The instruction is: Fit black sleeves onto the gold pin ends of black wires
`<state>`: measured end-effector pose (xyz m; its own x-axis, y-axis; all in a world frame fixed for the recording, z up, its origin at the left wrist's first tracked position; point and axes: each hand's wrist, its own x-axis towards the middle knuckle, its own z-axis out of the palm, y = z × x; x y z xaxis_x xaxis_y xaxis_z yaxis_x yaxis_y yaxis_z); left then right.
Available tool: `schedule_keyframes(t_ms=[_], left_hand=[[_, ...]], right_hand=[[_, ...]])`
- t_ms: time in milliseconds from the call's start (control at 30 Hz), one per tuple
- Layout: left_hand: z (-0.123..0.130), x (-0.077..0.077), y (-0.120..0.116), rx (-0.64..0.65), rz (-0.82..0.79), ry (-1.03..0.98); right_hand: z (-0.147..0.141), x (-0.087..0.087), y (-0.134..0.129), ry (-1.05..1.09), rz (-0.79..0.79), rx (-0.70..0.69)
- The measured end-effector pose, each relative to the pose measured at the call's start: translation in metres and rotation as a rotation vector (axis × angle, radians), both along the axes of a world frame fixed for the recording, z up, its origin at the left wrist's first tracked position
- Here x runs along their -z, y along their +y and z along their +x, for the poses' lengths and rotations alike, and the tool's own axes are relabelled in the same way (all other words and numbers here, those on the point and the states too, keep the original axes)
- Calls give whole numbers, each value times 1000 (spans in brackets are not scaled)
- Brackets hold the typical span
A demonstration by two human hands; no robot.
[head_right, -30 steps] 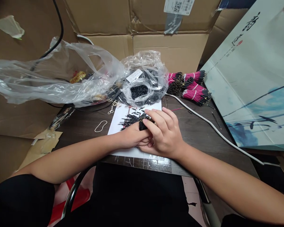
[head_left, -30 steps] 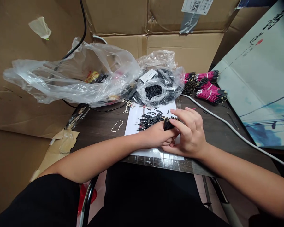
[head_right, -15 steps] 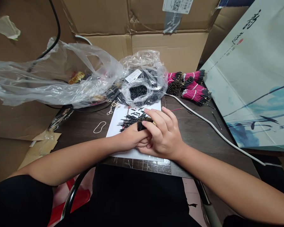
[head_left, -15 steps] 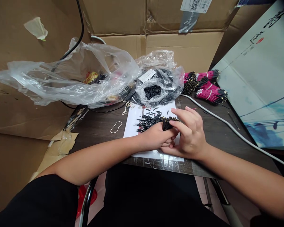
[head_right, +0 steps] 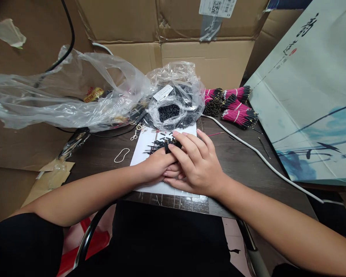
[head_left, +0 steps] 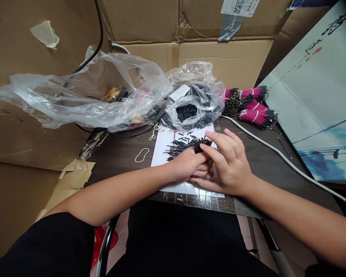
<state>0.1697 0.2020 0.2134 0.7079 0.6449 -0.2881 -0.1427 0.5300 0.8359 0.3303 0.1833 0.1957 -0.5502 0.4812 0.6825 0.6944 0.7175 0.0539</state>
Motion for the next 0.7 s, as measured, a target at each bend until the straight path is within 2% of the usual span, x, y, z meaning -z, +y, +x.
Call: schedule_keyframes(t_ms=[200,500,567,600,633,700], left_hand=[[0,0,2,-83,-87,-25],[1,1,-1,66,101,55],[-3,-1,2,68,220,101],[-6,-4,4,56,333,153],[-11,-8,8,42,484,224],[-21,-17,17,23,930,471]], right_hand=[[-1,-1,2,-17,-38,-15],[-2,1,2,52,-36,-46],[2,-3,2,64,-36,-75],[5,-7,4,87,-26,-80],[11,-12,7,117,-13,-67],[28,-21,17,195,10,48]])
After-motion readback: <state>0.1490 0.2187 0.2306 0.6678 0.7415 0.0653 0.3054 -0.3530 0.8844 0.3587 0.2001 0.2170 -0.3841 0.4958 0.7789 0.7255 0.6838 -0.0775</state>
